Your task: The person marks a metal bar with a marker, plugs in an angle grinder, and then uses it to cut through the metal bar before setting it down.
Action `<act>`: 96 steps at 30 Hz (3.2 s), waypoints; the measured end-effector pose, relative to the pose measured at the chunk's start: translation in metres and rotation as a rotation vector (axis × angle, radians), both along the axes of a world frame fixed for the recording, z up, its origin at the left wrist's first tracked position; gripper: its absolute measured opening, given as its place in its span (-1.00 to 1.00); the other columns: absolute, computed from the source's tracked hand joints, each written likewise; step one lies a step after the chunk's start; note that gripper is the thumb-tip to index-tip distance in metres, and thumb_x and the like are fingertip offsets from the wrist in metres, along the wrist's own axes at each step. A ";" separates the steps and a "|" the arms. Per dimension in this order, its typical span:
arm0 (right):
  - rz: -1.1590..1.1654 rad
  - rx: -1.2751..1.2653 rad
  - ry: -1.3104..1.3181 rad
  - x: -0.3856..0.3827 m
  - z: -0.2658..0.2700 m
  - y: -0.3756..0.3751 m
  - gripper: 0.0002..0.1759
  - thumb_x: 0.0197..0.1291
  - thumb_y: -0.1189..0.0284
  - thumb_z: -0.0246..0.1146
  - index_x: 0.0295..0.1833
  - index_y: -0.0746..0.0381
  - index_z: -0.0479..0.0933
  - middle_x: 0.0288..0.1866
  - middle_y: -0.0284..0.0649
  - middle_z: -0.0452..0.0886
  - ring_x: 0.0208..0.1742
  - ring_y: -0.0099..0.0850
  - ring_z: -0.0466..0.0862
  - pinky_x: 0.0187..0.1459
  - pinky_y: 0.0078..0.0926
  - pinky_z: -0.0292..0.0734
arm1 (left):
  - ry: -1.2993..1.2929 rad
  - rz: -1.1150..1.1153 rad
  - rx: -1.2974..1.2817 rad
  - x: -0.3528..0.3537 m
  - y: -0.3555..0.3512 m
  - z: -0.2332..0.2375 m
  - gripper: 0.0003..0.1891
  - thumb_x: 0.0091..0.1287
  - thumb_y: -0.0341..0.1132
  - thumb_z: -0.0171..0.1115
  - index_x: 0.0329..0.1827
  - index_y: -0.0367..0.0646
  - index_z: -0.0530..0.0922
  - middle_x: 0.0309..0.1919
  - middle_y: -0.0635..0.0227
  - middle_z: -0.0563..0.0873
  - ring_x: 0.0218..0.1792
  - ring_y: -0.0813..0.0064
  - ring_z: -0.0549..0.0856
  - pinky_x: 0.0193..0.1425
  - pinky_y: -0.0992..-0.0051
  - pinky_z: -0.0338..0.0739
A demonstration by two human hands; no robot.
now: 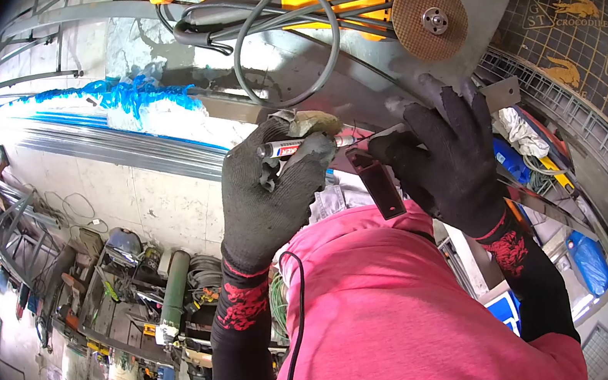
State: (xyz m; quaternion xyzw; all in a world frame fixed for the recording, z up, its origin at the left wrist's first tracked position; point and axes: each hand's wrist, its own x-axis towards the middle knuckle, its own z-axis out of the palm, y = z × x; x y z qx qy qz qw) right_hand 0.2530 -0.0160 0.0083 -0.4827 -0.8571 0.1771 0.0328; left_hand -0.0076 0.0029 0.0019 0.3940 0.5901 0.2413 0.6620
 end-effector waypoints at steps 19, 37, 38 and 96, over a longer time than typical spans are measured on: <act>0.016 0.092 0.063 0.006 -0.006 -0.014 -0.64 0.25 0.25 0.49 0.17 -0.02 0.82 0.52 -0.18 0.64 0.58 0.12 0.52 0.60 0.47 0.27 | -0.254 -0.042 -0.357 0.012 -0.041 -0.029 -0.74 0.68 -0.20 0.30 0.03 -0.26 0.76 -0.36 0.43 0.77 -0.39 0.68 0.68 -0.31 0.56 0.53; -0.918 0.425 0.780 -0.035 0.057 -0.123 -0.50 0.59 0.48 0.25 0.57 0.31 0.54 0.47 -0.03 0.67 0.40 -0.24 0.65 0.41 -0.24 0.54 | -0.330 0.313 0.395 -0.215 -0.042 0.047 -0.57 0.62 -0.20 0.26 0.32 -0.40 0.62 -0.01 0.11 0.82 -0.21 0.43 0.79 -0.21 0.40 0.71; -0.832 0.273 0.839 -0.040 0.054 -0.122 -0.50 0.64 0.38 0.24 0.56 0.31 0.55 0.45 -0.04 0.68 0.41 -0.29 0.66 0.43 -0.26 0.53 | -0.402 0.252 0.417 -0.219 -0.040 0.048 -0.58 0.67 -0.15 0.22 0.30 -0.37 0.63 0.01 0.10 0.83 -0.21 0.44 0.79 -0.22 0.40 0.67; -0.173 -0.296 0.142 -0.015 0.008 -0.028 -0.05 0.17 0.02 0.59 0.60 0.21 0.49 0.42 0.10 0.68 0.40 0.04 0.71 0.39 -0.14 0.62 | -0.733 0.340 0.480 0.046 -0.076 -0.055 -0.72 0.57 -0.33 0.37 0.22 -0.30 0.69 -0.15 0.34 0.84 -0.26 0.56 0.82 -0.16 0.51 0.75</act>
